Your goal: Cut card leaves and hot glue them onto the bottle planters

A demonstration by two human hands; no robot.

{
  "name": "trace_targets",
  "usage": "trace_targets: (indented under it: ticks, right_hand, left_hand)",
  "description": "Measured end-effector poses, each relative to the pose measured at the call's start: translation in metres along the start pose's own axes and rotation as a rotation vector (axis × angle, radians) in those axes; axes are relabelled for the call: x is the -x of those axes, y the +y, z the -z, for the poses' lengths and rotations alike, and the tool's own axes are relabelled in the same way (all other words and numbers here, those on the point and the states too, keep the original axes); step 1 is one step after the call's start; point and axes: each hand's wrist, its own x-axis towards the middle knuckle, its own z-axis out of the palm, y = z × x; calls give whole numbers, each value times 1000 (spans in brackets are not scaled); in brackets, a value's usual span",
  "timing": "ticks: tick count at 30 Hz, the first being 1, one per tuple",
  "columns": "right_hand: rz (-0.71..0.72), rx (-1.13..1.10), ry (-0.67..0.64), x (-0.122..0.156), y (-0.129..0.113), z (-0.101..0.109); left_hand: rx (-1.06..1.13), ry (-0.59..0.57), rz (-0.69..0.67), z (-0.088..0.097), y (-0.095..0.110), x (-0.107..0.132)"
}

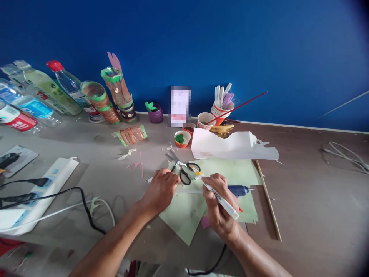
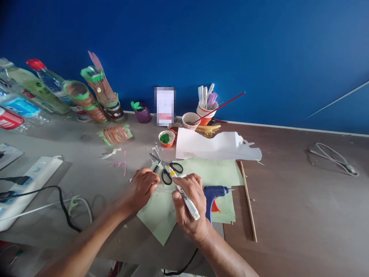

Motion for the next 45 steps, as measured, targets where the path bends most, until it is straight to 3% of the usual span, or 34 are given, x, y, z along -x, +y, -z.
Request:
trace_targets:
  ticks: [4, 8, 14, 20, 35, 45]
  right_hand:
    - [-208, -52, -22, 6, 2, -2]
    - [-437, -208, 37, 9, 6, -5]
    - [-736, -638, 147, 7, 11, -19]
    - [-906, -875, 89, 14, 12, -28]
    - [-891, -942, 69, 11, 10, -32]
    - [-795, -804, 59, 12, 15, -32]
  left_hand:
    - [16, 27, -12, 1, -1, 0]
    - [36, 19, -89, 7, 2, 3]
    - [-70, -62, -215, 16, 12, 9]
    - [-141, -92, -254, 17, 16, 10]
    - [-174, -102, -266, 17, 17, 11]
    - [-204, -119, -268, 19, 20, 11]
